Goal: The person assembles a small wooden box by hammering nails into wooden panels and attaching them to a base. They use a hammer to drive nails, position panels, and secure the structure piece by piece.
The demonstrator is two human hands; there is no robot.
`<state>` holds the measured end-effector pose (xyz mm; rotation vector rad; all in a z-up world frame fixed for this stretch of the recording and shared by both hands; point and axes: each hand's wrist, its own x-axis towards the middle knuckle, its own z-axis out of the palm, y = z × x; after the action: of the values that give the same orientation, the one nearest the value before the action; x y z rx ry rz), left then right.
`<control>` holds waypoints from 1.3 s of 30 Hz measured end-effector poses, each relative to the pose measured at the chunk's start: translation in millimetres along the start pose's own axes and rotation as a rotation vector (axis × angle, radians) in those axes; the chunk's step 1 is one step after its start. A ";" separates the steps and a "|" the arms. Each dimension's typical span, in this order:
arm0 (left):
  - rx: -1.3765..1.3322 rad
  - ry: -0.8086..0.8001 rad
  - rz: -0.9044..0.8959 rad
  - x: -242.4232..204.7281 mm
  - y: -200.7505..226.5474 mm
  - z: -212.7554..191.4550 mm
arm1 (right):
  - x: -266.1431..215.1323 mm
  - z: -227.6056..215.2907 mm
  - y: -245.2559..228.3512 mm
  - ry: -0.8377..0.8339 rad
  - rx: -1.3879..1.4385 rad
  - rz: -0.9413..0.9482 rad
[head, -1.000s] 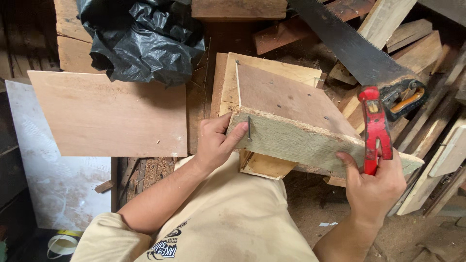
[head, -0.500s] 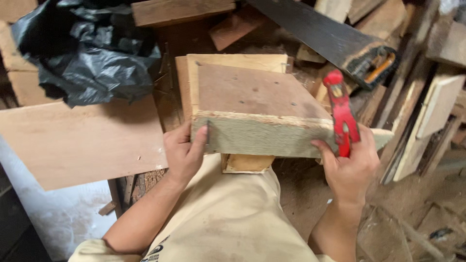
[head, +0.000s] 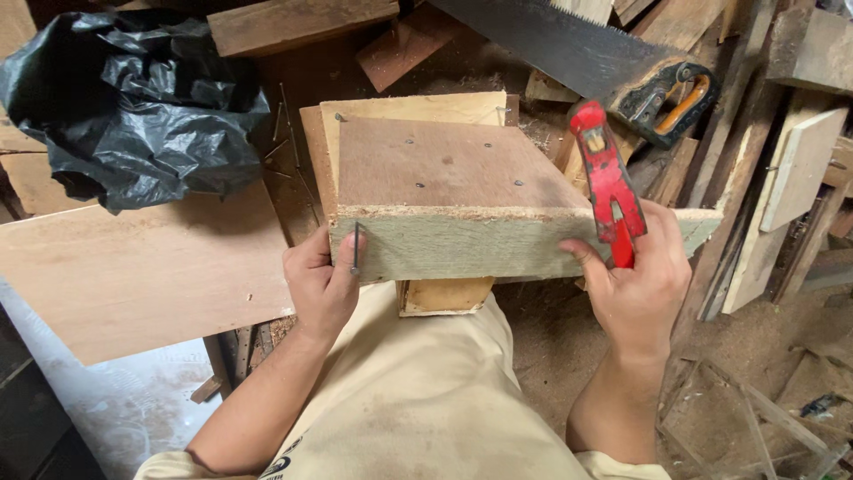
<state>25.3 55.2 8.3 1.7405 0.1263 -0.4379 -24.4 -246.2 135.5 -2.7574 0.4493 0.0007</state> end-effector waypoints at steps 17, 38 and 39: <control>-0.032 -0.009 0.025 -0.4 -6.8 0.7 | -2.6 0.9 -0.8 0.013 -0.021 0.015; -0.020 0.027 0.042 1.8 8.7 4.8 | -33.5 -16.5 -19.3 0.032 0.044 0.111; -0.017 0.035 0.036 1.8 10.5 5.4 | -41.8 -17.5 -22.2 -0.001 0.060 0.143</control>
<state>29.1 47.3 16.5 1.7317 0.1236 -0.3791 -58.2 -219.4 161.7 -2.6611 0.6342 0.0237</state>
